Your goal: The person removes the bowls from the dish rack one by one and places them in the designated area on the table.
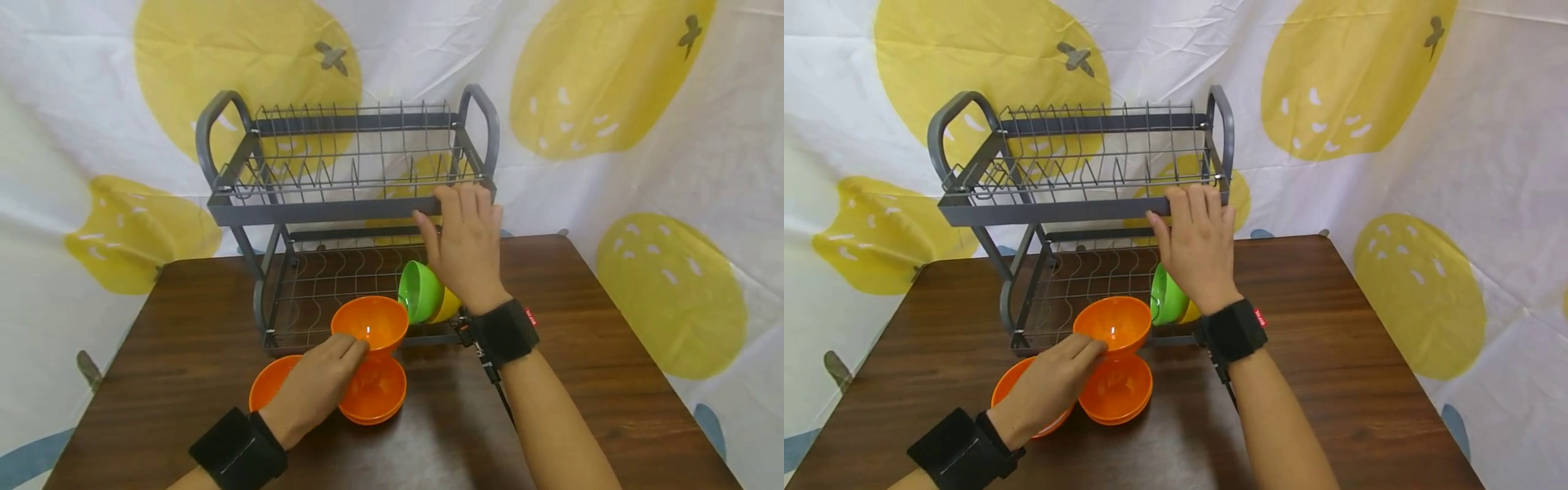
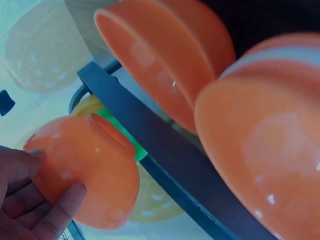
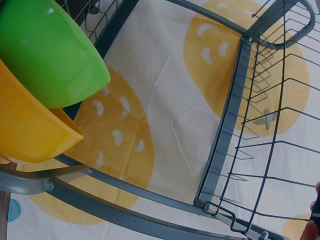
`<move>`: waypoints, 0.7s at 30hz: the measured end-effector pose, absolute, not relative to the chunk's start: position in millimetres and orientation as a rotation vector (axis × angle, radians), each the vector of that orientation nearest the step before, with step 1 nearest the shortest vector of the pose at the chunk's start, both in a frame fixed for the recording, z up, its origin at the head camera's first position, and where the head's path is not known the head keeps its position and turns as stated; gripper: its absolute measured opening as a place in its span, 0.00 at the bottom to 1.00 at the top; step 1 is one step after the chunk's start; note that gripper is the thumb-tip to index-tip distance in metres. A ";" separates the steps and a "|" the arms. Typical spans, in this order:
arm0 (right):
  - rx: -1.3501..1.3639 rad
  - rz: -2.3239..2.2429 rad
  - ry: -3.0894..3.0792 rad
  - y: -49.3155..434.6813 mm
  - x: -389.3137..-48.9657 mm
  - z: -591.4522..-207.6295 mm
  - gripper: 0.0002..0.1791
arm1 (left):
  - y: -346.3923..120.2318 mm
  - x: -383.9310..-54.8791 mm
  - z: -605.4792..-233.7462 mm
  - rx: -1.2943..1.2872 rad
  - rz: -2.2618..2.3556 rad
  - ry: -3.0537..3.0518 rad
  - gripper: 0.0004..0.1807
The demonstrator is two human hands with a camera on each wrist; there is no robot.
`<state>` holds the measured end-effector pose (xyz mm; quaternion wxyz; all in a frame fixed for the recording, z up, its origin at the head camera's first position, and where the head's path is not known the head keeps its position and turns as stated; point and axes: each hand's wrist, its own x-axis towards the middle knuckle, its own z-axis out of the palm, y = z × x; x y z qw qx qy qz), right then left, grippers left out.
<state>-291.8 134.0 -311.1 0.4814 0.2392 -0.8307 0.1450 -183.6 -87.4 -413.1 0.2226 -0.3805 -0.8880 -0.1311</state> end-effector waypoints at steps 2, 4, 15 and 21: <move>0.587 0.351 -2.024 134.1 -291.4 -310.7 0.20 | -86.8 -178.9 -415.6 -1.038 -0.371 -2.468 0.14; 0.586 0.353 -2.026 134.2 -291.3 -310.5 0.20 | -86.6 -174.8 -417.9 -1.025 -0.367 -2.473 0.14; 0.582 0.365 -2.025 135.5 -293.0 -310.8 0.21 | -84.6 -160.4 -428.1 -1.035 -0.321 -2.414 0.13; 0.590 0.365 -2.024 134.5 -293.5 -310.8 0.20 | -83.2 -150.8 -434.4 -1.049 -0.305 -2.380 0.12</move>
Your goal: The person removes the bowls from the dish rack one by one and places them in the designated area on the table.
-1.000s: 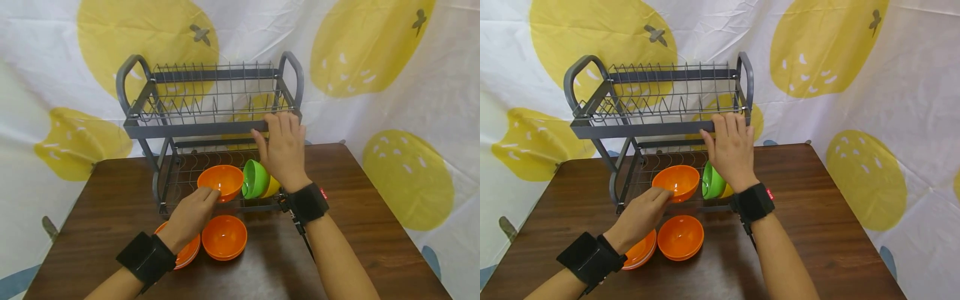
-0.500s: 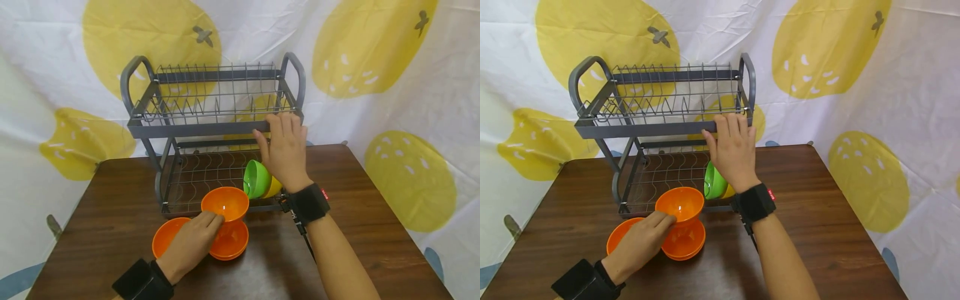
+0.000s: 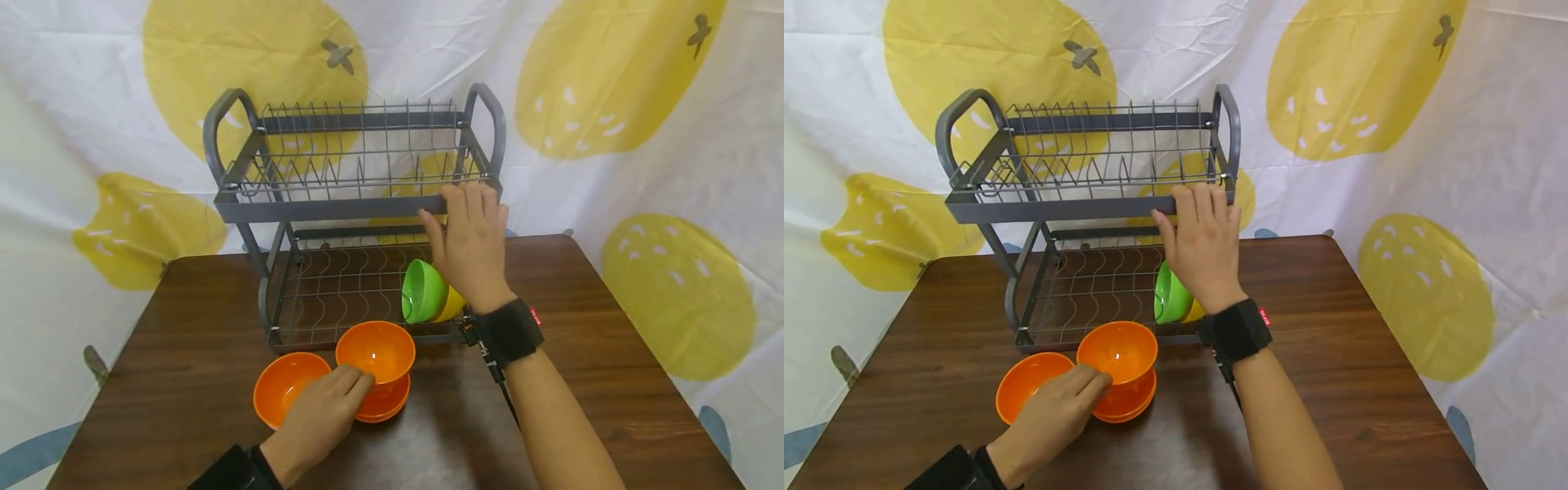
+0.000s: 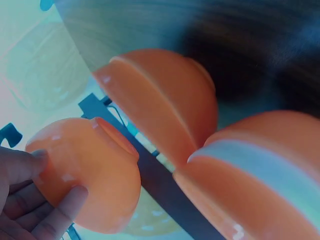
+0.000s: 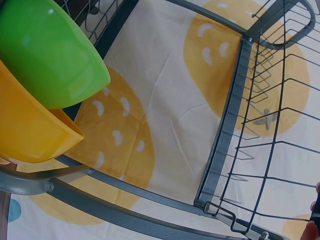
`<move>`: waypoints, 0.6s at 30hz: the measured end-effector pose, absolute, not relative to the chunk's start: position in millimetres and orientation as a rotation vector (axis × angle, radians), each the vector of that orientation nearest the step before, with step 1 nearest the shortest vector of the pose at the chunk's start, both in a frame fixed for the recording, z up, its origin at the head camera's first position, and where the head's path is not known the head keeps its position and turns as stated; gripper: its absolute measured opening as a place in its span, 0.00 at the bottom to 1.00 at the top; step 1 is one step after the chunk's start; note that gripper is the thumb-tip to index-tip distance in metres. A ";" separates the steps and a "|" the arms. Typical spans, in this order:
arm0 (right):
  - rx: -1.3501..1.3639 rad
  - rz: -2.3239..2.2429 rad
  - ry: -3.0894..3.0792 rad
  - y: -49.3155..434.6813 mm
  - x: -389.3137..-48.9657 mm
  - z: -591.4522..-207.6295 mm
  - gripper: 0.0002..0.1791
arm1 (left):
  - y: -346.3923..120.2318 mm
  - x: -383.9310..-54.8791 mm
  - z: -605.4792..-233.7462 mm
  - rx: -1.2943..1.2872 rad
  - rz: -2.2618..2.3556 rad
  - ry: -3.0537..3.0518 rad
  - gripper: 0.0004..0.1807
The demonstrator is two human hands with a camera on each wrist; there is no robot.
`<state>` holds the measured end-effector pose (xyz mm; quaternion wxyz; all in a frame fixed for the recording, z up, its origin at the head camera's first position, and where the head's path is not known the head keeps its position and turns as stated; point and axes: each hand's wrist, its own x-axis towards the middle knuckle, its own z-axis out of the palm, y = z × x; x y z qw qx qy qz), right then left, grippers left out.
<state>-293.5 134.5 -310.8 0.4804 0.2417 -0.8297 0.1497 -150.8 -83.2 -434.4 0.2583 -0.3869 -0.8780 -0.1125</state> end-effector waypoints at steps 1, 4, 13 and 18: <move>0.590 0.363 -2.024 134.6 -293.8 -310.9 0.20 | -82.8 -149.5 -435.4 -1.054 -0.301 -2.384 0.13; 0.590 0.363 -2.021 134.9 -293.9 -310.8 0.20 | -82.1 -145.6 -438.8 -1.071 -0.277 -2.407 0.14; 0.587 0.367 -2.035 134.9 -293.6 -310.8 0.20 | -79.8 -137.9 -453.0 -1.092 -0.218 -2.402 0.11; 0.583 0.371 -2.035 134.4 -293.4 -310.5 0.21 | -81.2 -136.0 -459.8 -1.087 -0.190 -2.435 0.10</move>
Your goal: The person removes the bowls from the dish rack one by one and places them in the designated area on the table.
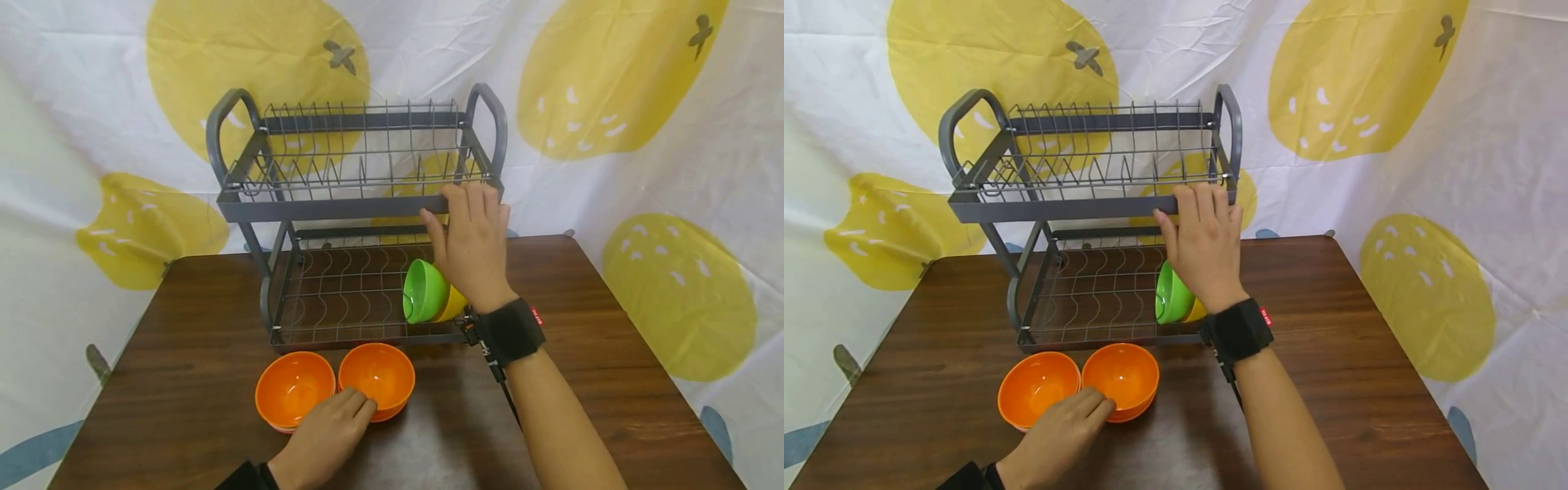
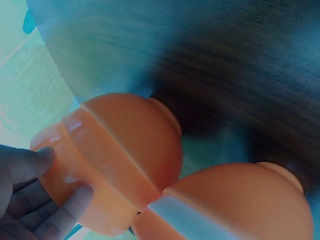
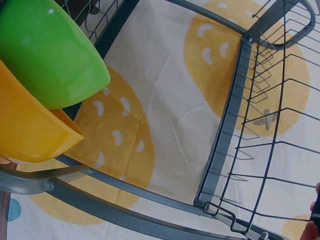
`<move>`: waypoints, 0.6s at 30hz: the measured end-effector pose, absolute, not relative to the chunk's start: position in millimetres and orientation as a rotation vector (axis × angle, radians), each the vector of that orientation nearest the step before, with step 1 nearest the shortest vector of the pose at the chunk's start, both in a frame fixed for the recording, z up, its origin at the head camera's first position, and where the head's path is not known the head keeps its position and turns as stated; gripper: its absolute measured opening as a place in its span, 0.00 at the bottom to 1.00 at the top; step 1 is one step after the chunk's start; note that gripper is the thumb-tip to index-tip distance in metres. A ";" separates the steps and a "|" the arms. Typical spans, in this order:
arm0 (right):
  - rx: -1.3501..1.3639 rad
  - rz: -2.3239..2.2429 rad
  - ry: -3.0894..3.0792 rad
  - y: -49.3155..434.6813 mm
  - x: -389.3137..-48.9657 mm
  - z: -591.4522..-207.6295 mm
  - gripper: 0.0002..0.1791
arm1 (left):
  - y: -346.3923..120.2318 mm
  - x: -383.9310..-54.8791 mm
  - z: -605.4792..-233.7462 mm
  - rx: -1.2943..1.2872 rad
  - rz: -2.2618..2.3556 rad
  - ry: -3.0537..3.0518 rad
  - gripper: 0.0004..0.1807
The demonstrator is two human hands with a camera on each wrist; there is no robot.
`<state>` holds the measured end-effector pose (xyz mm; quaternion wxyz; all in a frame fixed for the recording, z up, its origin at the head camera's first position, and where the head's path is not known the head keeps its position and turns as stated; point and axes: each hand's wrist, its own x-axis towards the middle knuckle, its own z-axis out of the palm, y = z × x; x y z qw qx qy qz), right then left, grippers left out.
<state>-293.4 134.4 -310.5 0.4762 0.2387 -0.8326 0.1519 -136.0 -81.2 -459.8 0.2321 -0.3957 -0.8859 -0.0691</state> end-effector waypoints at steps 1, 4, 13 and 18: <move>0.583 0.373 -2.034 134.5 -293.4 -310.5 0.21 | -81.6 -136.0 -461.1 -1.088 -0.184 -2.443 0.09; 0.582 0.374 -2.032 134.8 -293.8 -310.4 0.21 | -82.6 -136.5 -464.1 -1.097 -0.169 -2.488 0.07; 0.584 0.374 -2.035 135.0 -293.1 -309.9 0.21 | -81.5 -139.2 -464.5 -1.100 -0.132 -2.622 0.06; 0.587 0.374 -2.035 134.3 -292.9 -310.3 0.21 | -79.0 -142.1 -460.7 -1.126 -0.108 -2.584 0.04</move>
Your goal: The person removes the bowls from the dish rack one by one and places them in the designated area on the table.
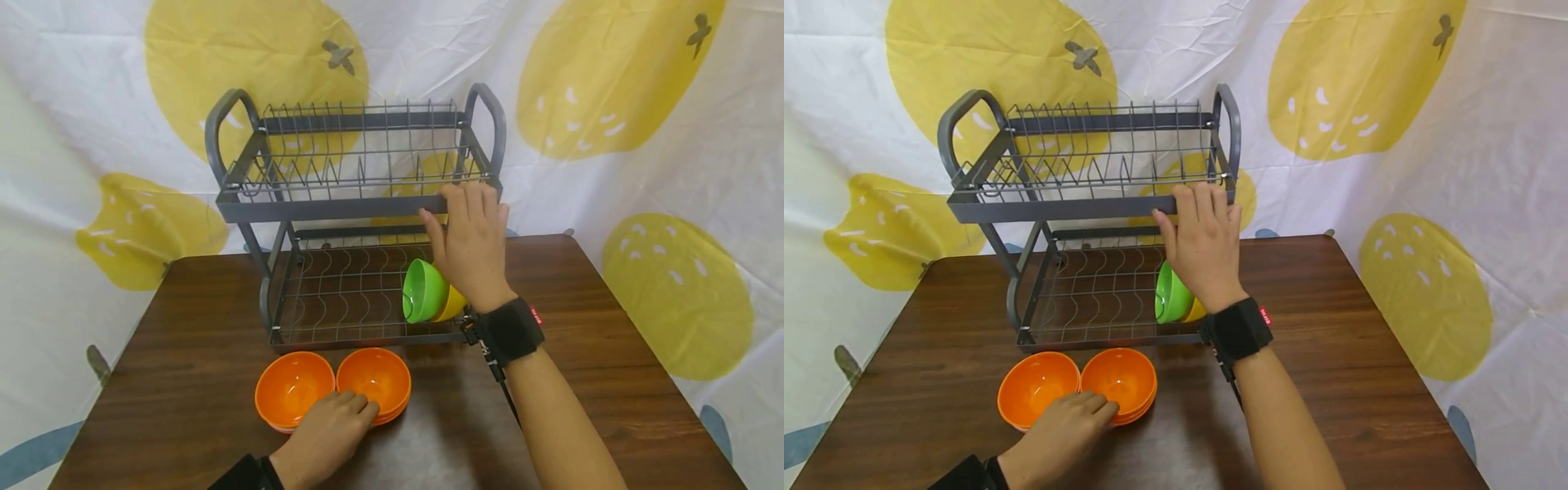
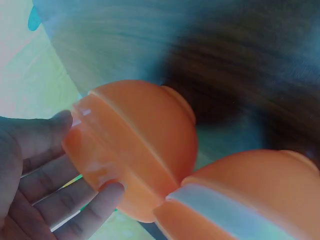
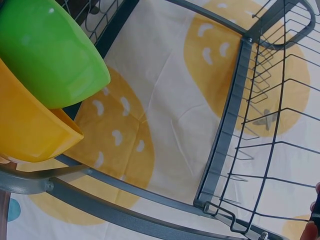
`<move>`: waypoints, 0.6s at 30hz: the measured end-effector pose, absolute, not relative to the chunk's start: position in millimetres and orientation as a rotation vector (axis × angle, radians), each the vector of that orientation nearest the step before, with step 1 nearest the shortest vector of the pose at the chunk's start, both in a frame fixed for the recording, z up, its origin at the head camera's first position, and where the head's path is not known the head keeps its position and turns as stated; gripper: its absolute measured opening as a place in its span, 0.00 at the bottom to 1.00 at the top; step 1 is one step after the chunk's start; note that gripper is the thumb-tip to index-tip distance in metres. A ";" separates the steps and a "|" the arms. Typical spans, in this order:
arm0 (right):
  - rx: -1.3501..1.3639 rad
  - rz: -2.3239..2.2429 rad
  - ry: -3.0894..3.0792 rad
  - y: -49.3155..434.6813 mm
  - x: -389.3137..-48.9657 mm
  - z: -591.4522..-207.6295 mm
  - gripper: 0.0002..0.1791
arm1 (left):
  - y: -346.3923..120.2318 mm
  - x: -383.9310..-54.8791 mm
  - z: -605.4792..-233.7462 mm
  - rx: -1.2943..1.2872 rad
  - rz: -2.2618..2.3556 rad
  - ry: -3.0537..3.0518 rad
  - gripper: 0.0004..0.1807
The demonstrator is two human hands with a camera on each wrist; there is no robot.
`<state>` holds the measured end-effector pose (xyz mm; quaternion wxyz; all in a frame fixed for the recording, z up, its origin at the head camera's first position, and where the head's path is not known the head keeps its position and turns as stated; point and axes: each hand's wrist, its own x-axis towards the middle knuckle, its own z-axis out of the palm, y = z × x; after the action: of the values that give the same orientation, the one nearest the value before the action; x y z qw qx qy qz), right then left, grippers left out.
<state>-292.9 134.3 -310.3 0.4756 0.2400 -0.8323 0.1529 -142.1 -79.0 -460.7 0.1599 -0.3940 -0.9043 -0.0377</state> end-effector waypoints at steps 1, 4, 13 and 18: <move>0.587 0.372 -2.035 134.4 -292.9 -310.6 0.21 | -78.1 -142.7 -459.2 -1.134 -0.096 -2.573 0.05; 0.585 0.371 -2.037 134.4 -292.5 -310.5 0.21 | -74.7 -145.3 -453.0 -1.158 -0.056 -2.538 0.06; 0.583 0.367 -2.045 133.8 -293.1 -309.3 0.21 | -59.1 -172.3 -422.7 -1.151 -0.105 -2.449 0.06; 0.577 0.367 -2.048 134.9 -292.3 -309.8 0.21 | -46.8 -201.4 -404.8 -1.044 -0.301 -2.508 0.07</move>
<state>-292.3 134.9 -309.8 0.4716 0.2354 -0.8364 0.1500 -201.4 -46.8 -404.8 0.2028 -0.3740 -0.8985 -0.1080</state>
